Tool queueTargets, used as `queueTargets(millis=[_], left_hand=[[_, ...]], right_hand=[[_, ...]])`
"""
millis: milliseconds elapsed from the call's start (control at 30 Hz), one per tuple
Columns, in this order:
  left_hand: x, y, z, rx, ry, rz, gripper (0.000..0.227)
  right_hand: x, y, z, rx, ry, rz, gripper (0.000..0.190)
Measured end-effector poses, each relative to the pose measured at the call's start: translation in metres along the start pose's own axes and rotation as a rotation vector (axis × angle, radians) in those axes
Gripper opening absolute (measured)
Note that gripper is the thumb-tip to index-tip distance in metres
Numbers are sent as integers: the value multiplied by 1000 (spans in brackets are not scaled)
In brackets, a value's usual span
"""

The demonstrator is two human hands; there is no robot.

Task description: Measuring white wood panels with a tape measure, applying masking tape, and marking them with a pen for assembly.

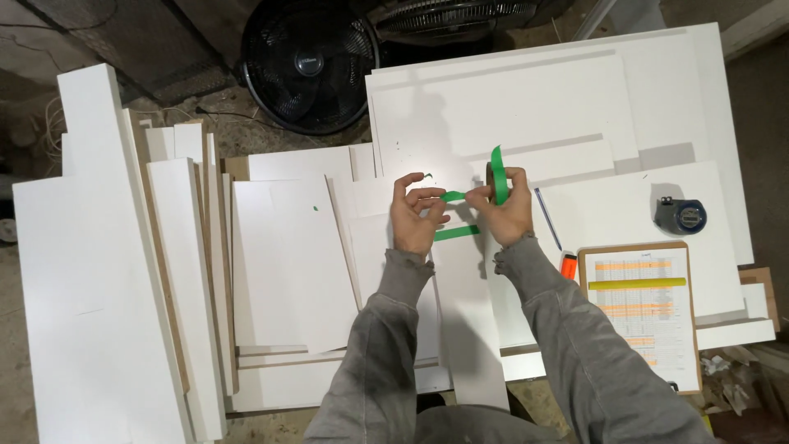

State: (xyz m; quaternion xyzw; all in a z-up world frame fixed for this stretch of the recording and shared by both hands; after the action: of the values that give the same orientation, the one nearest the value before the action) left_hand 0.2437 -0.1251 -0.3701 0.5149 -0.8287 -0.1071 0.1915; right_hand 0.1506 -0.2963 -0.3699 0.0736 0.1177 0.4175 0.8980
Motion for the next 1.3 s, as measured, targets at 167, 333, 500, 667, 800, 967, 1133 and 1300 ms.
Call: queueTargets(millis=[167, 333, 500, 667, 800, 967, 1133, 1300], left_hand=[[0, -12, -2, -84, -161, -116, 57], [-9, -28, 12, -141, -327, -268, 50], [-17, -32, 21, -61, -541, -454, 36], [-8, -23, 14, -152, -628, -426, 30], [-9, -26, 21, -101, -775, -434, 25], [-11, -30, 27, -33, -774, -402, 23], [-6, -28, 24, 32, -786, -385, 24], [0, -31, 16, 99, -897, -343, 30]], right_hand=[[12, -6, 9, 52, 268, -42, 51], [22, -18, -4, 6, 397, -64, 48], [29, -14, -11, 1, 370, -77, 45], [29, -11, -5, -20, 423, -111, 45], [28, -13, -1, -101, 469, -136, 44], [33, -14, -3, -88, 506, -124, 43], [33, -14, -10, -84, 608, -111, 43], [39, -17, -8, -146, 694, -101, 48]])
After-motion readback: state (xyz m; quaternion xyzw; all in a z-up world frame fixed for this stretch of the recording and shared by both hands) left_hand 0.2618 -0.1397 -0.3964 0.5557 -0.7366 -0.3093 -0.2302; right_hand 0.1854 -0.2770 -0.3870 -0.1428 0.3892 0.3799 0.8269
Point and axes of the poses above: each hand's wrist, its own y-axis away from the middle knuckle, its own x-axis out of the palm, z = x × y, the point moved 9 cm from there along -y, towards the middle knuckle, and after that the axes turned 1 degree about -x, right-handed, at the moved point
